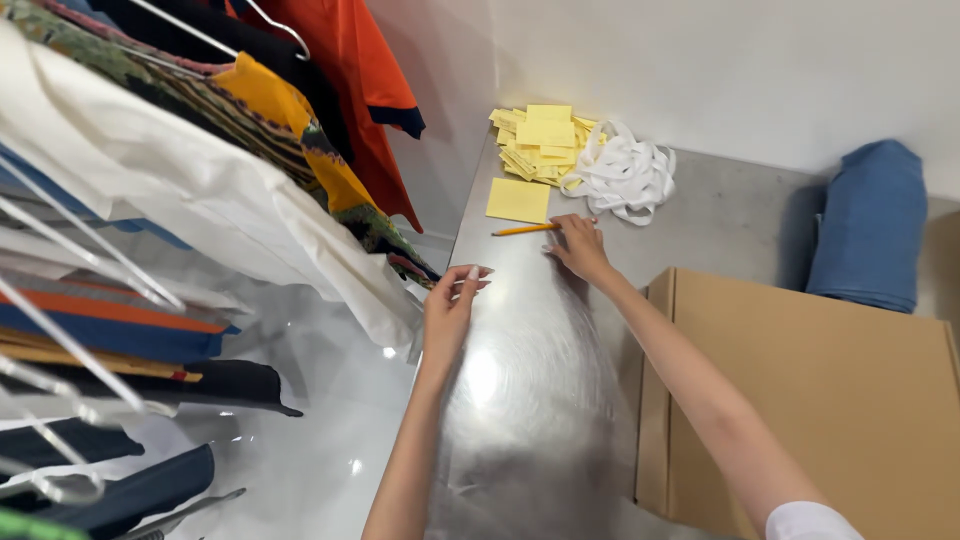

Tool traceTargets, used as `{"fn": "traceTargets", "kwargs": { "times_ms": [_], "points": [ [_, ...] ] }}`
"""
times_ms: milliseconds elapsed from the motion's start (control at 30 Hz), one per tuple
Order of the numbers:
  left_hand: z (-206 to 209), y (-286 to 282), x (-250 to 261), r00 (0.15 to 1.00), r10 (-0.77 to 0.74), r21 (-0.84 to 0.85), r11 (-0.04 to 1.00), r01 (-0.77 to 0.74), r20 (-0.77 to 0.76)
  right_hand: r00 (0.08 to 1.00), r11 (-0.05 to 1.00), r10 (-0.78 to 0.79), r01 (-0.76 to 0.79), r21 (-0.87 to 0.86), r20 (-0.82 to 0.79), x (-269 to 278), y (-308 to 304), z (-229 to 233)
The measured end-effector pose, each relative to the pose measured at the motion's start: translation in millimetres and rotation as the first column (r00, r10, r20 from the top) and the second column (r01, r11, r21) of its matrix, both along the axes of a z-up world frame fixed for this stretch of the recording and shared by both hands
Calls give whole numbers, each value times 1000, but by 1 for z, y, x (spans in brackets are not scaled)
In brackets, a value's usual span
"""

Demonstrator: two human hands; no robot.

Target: Wrapping a fabric roll in plastic and packing it into a cardboard box secured with a strap

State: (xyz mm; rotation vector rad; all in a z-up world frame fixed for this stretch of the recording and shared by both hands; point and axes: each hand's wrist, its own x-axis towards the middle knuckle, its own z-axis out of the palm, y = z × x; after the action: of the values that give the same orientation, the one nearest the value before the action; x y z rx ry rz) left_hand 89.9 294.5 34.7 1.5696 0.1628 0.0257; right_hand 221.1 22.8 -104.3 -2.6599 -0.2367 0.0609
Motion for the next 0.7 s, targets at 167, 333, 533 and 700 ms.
{"fn": "traceTargets", "kwargs": {
  "times_ms": [167, 333, 533, 700],
  "points": [
    [-19, -3, 38, 993, -81, -4, 997, 81, -83, 999, 997, -2, 6, -77, 48, 20, -12, -34],
    [-30, -26, 96, 975, -162, -21, 987, 161, -155, 997, 994, 68, -71, 80, 30, 11, -29, -22],
    [-86, -70, 196, 979, -189, 113, 974, 196, -75, 962, 687, -263, 243, 685, -77, -22, -36, 48],
    [-149, -126, 266, 935, -339, 461, 849, 257, 102, 950, 783, -301, 298, 546, -87, -24, -44, 37]
  ]
}}
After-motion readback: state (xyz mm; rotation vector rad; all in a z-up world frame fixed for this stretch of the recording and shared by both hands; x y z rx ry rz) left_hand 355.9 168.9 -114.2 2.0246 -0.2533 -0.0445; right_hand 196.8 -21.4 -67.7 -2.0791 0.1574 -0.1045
